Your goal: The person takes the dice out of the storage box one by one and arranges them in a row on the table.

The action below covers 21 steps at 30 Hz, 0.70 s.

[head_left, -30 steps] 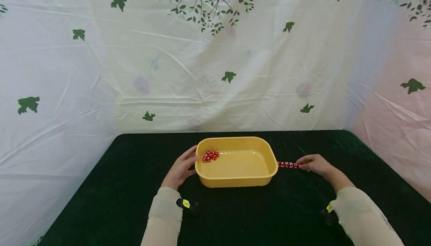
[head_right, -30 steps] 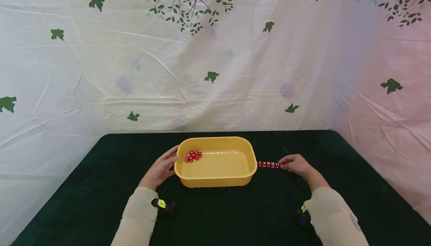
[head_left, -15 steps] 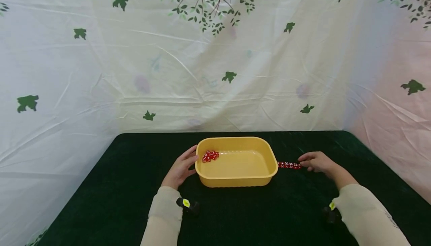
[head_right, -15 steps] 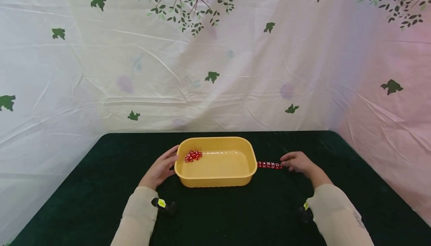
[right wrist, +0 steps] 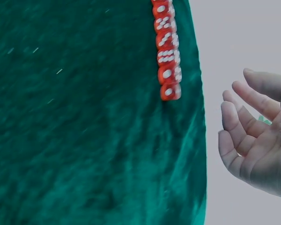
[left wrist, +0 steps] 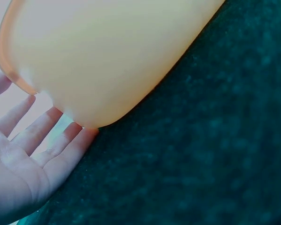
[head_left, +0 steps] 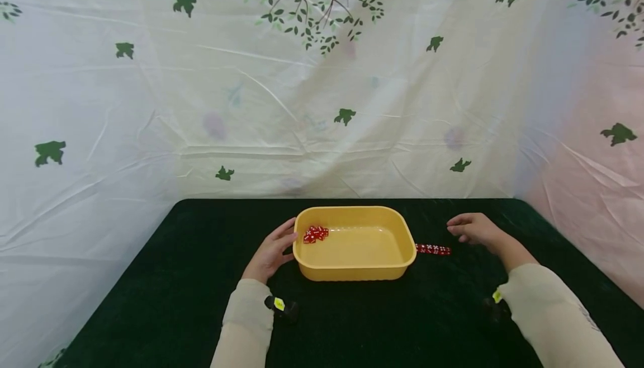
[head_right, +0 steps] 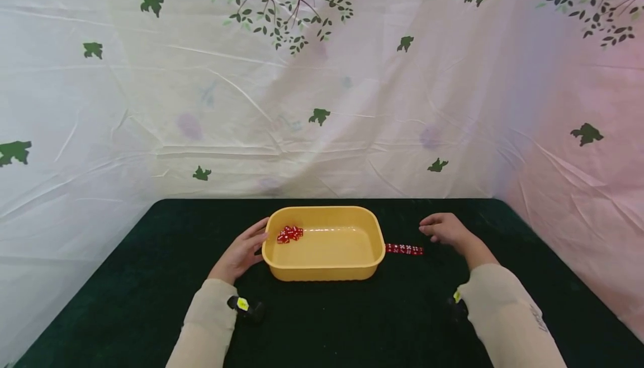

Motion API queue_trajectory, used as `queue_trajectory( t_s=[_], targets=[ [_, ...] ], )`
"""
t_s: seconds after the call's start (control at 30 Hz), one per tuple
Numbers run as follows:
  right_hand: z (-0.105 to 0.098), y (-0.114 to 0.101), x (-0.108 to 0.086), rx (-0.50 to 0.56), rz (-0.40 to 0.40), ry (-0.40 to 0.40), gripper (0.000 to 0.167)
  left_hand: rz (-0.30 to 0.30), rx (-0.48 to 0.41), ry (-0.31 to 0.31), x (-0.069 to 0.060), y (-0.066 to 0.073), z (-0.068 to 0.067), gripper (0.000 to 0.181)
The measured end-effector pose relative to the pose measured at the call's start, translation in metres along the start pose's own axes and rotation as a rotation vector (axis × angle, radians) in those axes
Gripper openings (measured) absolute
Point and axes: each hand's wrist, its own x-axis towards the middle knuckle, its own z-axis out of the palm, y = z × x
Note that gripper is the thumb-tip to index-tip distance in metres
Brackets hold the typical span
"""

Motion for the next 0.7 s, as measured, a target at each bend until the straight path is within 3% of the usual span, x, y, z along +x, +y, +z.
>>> queue_trajectory(
  t_s=[0.23, 0.7],
  targets=[
    [-0.001, -0.026, 0.008, -0.053, -0.021, 0.031, 0.04, 0.002, -0.002, -0.02, 0.001, 0.0, -0.001, 0.049],
    [0.011, -0.072, 0.03, -0.107, -0.108, 0.008, 0.042, -0.007, -0.007, 0.001, 0.003, 0.0, -0.002, 0.048]
  ],
)
